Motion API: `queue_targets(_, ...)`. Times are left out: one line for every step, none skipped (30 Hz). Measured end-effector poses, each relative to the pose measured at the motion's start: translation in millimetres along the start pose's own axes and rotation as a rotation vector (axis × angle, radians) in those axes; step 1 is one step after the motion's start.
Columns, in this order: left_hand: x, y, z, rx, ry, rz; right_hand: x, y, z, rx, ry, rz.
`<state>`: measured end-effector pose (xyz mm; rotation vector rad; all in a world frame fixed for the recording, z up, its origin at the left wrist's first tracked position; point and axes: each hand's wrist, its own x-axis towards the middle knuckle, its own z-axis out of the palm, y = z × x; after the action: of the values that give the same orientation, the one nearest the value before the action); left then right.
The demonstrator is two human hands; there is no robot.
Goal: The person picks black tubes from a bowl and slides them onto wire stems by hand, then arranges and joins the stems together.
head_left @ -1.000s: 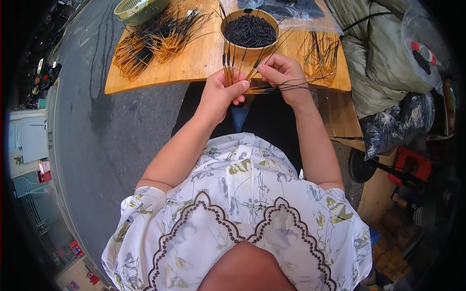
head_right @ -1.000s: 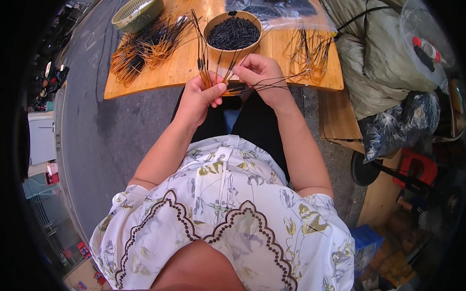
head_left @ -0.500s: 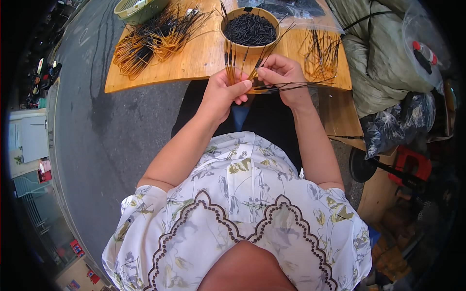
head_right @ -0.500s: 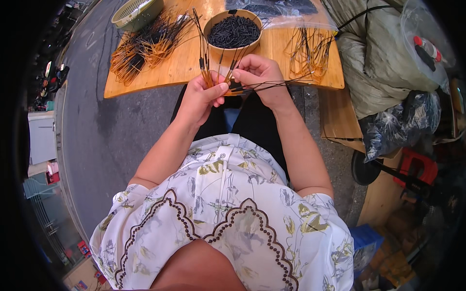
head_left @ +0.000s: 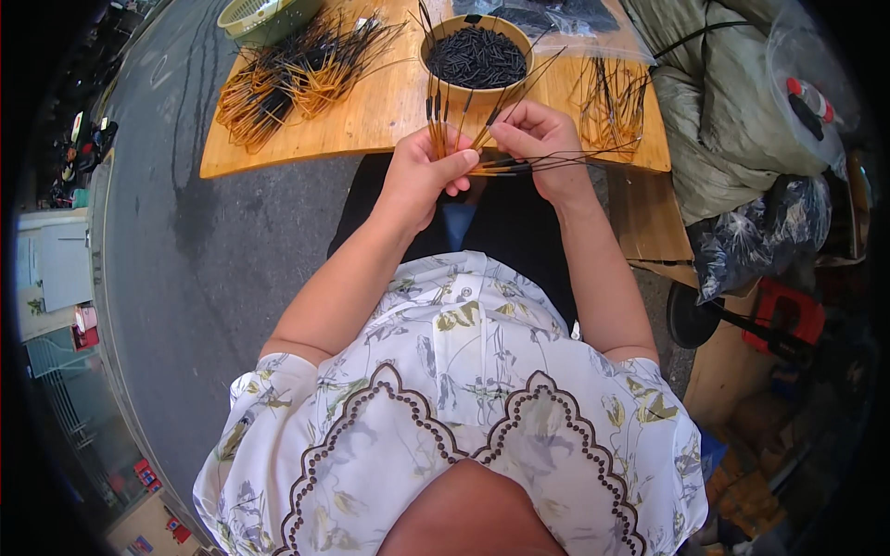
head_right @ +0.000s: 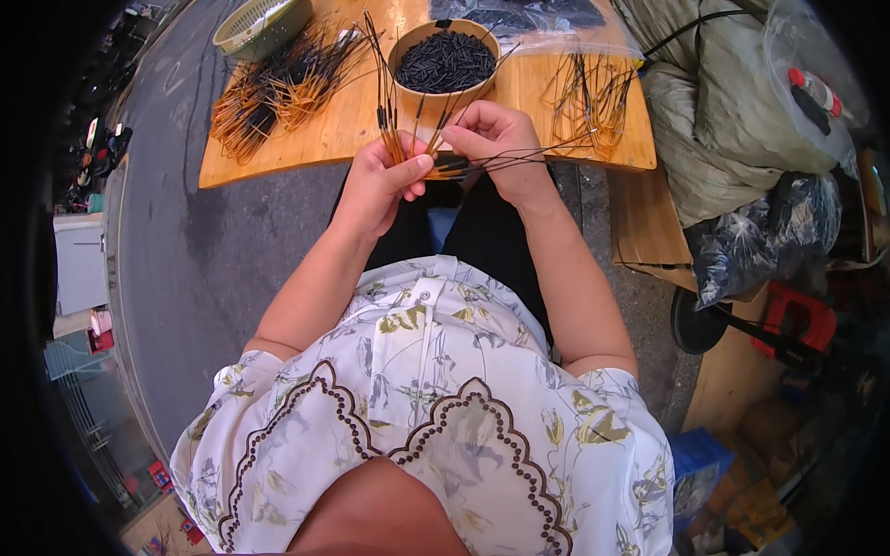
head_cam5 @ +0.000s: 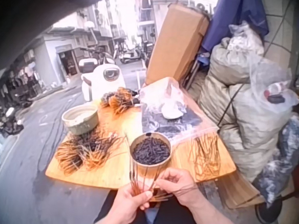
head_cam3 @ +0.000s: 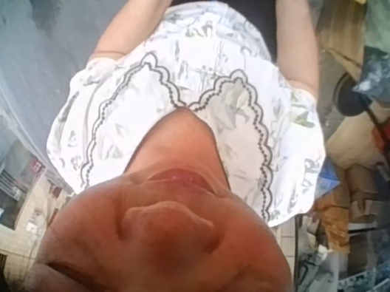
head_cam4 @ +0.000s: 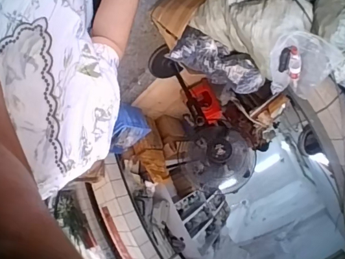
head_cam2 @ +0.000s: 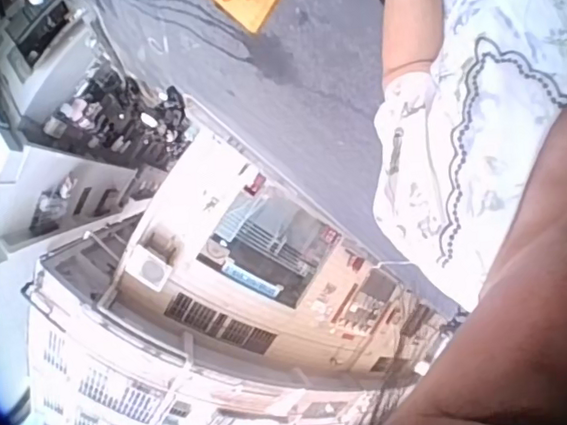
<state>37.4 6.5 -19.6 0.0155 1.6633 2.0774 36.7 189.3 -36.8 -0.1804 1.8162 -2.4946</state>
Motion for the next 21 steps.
queue_targets(0, -1, 0, -0.01, 0.001, 0.002, 0, -1, 0, 0.017, -0.012, -0.011)
queue_targets(1, -1, 0, -0.01, 0.001, 0.002, 0, -1, 0, 0.017, -0.012, -0.011)
queue_targets(1, -1, 0, -0.011, 0.001, 0.008, -1, -1, 0, 0.017, -0.026, -0.016)
queue_targets(1, -1, 0, -0.012, 0.001, 0.015, -1, 0, -1, 0.018, -0.041, -0.022)
queue_targets(1, -2, 0, -0.013, 0.002, 0.015, -1, 0, 0, 0.018, -0.042, -0.022)
queue_targets(1, -3, 0, -0.032, 0.003, 0.005, -2, 1, 0, 0.036, -0.035, -0.014)
queue_targets(1, -3, 0, -0.051, 0.005, -0.005, -2, 2, 1, 0.054, -0.027, -0.007)
queue_targets(1, -3, 1, -0.052, 0.004, -0.003, -4, 2, 2, 0.052, -0.028, -0.008)
queue_targets(2, -3, 1, -0.114, 0.012, -0.03, -5, 3, 3, 0.07, -0.005, -0.021)
queue_targets(3, -2, 0, -0.176, 0.019, -0.056, -6, 3, 4, 0.087, 0.019, -0.033)
queue_targets(4, -1, 0, -0.176, 0.019, -0.051, -7, 3, 3, 0.086, 0.016, -0.037)
queue_targets(4, -1, 0, -0.233, 0.01, -0.055, -10, 3, 2, 0.08, -0.03, -0.069)
queue_targets(4, -1, -1, -0.289, 0.0, -0.06, -11, 3, 0, 0.075, -0.076, -0.1)
queue_targets(4, -1, -2, -0.29, 0.0, -0.058, -12, 1, -2, 0.073, -0.077, -0.101)
queue_targets(4, -2, -3, -0.247, -0.03, -0.041, -12, 0, -3, 0.093, -0.165, -0.103)
queue_targets(4, -3, -4, -0.204, -0.059, -0.025, -12, -2, -4, 0.113, -0.253, -0.105)
queue_targets(3, -3, -4, -0.204, -0.059, -0.025, -10, -3, -3, 0.113, -0.253, -0.104)
queue_targets(2, -3, -3, -0.182, -0.07, -0.021, -9, -6, -3, 0.094, -0.134, -0.05)
queue_targets(2, -2, -2, -0.159, -0.081, -0.016, -7, -8, -3, 0.076, -0.014, 0.006)
queue_targets(1, -3, -1, -0.16, -0.083, -0.018, -5, -10, -4, 0.075, -0.012, 0.006)
queue_targets(1, -2, 0, -0.149, -0.078, -0.016, -1, -11, -4, 0.085, -0.008, -0.01)
